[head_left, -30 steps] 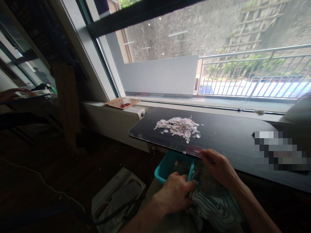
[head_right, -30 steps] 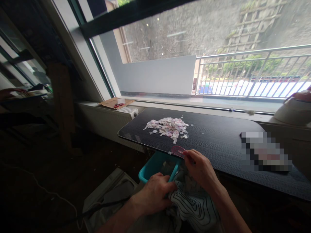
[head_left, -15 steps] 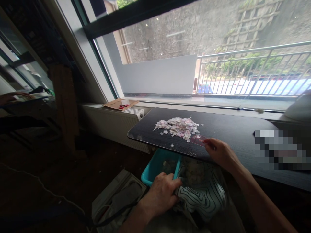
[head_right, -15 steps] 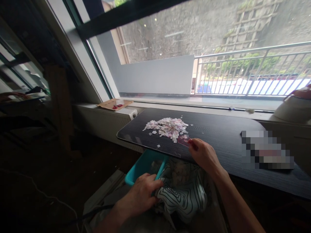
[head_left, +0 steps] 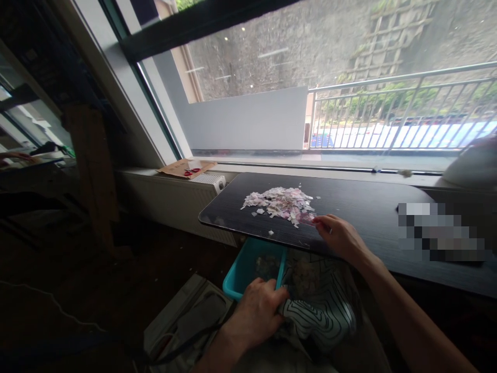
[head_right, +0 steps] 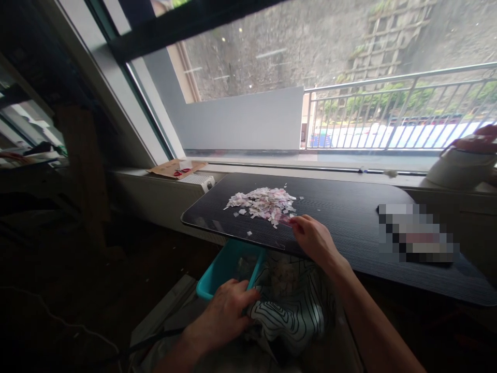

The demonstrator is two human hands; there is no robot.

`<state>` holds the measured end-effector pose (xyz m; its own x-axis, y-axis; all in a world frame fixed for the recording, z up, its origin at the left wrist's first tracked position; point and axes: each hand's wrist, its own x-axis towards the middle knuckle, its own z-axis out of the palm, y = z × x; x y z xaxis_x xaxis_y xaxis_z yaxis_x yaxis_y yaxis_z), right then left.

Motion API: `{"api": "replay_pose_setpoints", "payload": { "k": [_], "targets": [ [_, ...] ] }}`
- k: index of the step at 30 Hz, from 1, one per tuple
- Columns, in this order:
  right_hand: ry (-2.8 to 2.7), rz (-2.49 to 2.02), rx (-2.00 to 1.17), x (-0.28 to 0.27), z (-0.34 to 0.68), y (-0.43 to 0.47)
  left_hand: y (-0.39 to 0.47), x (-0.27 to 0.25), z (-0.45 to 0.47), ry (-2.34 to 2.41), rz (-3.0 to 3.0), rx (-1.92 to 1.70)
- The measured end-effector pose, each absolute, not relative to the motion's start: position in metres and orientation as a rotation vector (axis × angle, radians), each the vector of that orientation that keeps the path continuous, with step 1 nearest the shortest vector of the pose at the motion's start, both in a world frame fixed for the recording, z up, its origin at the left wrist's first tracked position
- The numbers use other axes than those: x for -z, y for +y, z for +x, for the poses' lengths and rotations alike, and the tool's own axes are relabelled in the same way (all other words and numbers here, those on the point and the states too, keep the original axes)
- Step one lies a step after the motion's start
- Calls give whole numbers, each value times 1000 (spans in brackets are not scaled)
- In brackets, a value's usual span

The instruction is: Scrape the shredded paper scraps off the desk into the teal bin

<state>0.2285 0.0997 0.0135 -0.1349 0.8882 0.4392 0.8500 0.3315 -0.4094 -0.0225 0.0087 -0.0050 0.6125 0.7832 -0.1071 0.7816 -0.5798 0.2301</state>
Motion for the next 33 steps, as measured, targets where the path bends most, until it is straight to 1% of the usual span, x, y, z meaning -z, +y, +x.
{"api": "replay_pose_setpoints", "payload": {
  "k": [4, 11, 16, 22, 28, 33],
  "targets": [
    [-2043, -1550, -90, -15, 228, 95, 6, 7, -20, 1251, 2612, -44],
    [-1976, -1562, -116, -17, 231, 90, 6, 4, -17, 1223, 2622, -43],
    [-1947, -1570, -63, -19, 229, 92, 7, 0, -18, 1206, 2625, -34],
    [-2067, -1326, -279, -22, 200, 95, 10, 1, -20, 1204, 2631, -36],
    [-2131, -1295, -312, -18, 172, 100, 11, 4, -23, 1219, 2636, -11],
    [-2146, -1267, -370, -21, 179, 89, 11, 2, -22, 1206, 2630, -23]
  ]
}}
